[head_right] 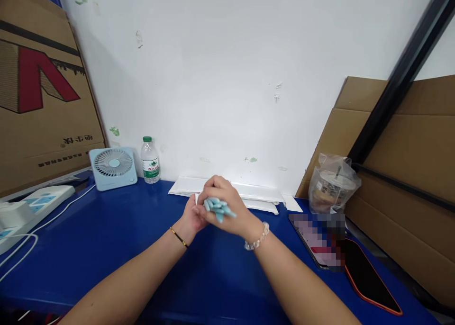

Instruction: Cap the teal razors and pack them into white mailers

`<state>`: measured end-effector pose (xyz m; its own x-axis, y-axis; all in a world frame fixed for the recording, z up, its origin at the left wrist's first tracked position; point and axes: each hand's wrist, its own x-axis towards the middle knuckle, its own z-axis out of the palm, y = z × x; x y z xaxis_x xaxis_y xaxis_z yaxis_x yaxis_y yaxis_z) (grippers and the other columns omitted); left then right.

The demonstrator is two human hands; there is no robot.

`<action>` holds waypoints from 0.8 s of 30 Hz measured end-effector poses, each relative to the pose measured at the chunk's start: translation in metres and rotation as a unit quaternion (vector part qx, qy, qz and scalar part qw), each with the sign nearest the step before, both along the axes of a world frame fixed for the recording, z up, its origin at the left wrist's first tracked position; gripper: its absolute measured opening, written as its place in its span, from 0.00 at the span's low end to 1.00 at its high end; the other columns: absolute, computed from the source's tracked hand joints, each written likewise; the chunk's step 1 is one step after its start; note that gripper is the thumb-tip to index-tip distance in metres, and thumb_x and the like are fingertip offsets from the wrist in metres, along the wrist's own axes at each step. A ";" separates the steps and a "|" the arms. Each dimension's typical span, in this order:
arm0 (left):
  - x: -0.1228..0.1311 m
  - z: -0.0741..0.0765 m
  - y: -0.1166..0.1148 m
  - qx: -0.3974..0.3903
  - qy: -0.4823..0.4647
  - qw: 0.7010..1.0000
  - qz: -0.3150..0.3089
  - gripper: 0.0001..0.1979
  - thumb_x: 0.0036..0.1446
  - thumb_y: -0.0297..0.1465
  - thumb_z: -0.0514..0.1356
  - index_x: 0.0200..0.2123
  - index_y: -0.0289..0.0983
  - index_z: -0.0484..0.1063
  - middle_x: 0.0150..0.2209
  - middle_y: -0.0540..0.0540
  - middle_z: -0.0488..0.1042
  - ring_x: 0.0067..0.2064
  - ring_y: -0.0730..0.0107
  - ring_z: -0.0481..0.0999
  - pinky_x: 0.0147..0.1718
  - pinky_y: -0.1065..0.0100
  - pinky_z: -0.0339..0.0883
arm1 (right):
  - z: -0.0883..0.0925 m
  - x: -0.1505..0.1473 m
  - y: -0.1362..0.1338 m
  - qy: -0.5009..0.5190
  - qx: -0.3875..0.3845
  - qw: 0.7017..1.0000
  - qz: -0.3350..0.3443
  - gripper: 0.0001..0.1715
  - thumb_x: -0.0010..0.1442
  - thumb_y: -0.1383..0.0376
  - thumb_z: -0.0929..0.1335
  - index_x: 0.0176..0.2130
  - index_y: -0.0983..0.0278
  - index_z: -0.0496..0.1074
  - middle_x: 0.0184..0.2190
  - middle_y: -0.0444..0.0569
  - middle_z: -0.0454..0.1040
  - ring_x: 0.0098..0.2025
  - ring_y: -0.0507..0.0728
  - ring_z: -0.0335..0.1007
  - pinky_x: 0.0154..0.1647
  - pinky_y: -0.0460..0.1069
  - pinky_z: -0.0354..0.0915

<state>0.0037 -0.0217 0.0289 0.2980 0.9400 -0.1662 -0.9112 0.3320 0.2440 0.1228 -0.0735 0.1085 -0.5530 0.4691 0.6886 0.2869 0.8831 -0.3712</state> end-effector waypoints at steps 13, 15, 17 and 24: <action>-0.004 0.005 0.003 -0.015 -0.029 0.999 0.028 0.07 0.52 0.26 0.49 0.33 0.34 0.66 0.25 0.47 0.70 0.25 0.68 0.73 0.22 0.69 0.70 | 0.028 -0.001 0.010 0.002 -0.073 0.997 0.013 0.18 0.44 0.61 0.75 0.37 0.61 0.72 0.34 0.45 0.71 0.35 0.53 0.65 0.35 0.49 0.62; -0.004 0.009 0.000 -0.019 -0.022 0.999 0.032 0.08 0.52 0.27 0.49 0.34 0.34 0.66 0.26 0.47 0.70 0.26 0.67 0.74 0.24 0.67 0.71 | 0.028 0.002 0.009 0.006 -0.070 0.998 0.008 0.17 0.46 0.60 0.74 0.37 0.60 0.72 0.34 0.46 0.71 0.36 0.54 0.65 0.36 0.50 0.62; -0.004 0.012 -0.002 -0.021 -0.024 0.999 0.034 0.10 0.53 0.28 0.49 0.35 0.34 0.67 0.27 0.45 0.71 0.28 0.65 0.75 0.26 0.65 0.71 | 0.029 0.005 0.009 0.008 -0.063 0.998 0.008 0.16 0.47 0.59 0.73 0.37 0.60 0.72 0.34 0.46 0.71 0.36 0.55 0.66 0.37 0.51 0.62; -0.007 0.017 -0.006 -0.010 -0.029 0.999 0.029 0.17 0.55 0.38 0.48 0.40 0.33 0.68 0.33 0.41 0.73 0.33 0.59 0.75 0.30 0.60 0.71 | 0.025 0.023 0.003 -0.090 0.012 0.995 0.051 0.13 0.46 0.59 0.74 0.33 0.59 0.74 0.44 0.49 0.68 0.47 0.59 0.64 0.45 0.53 0.63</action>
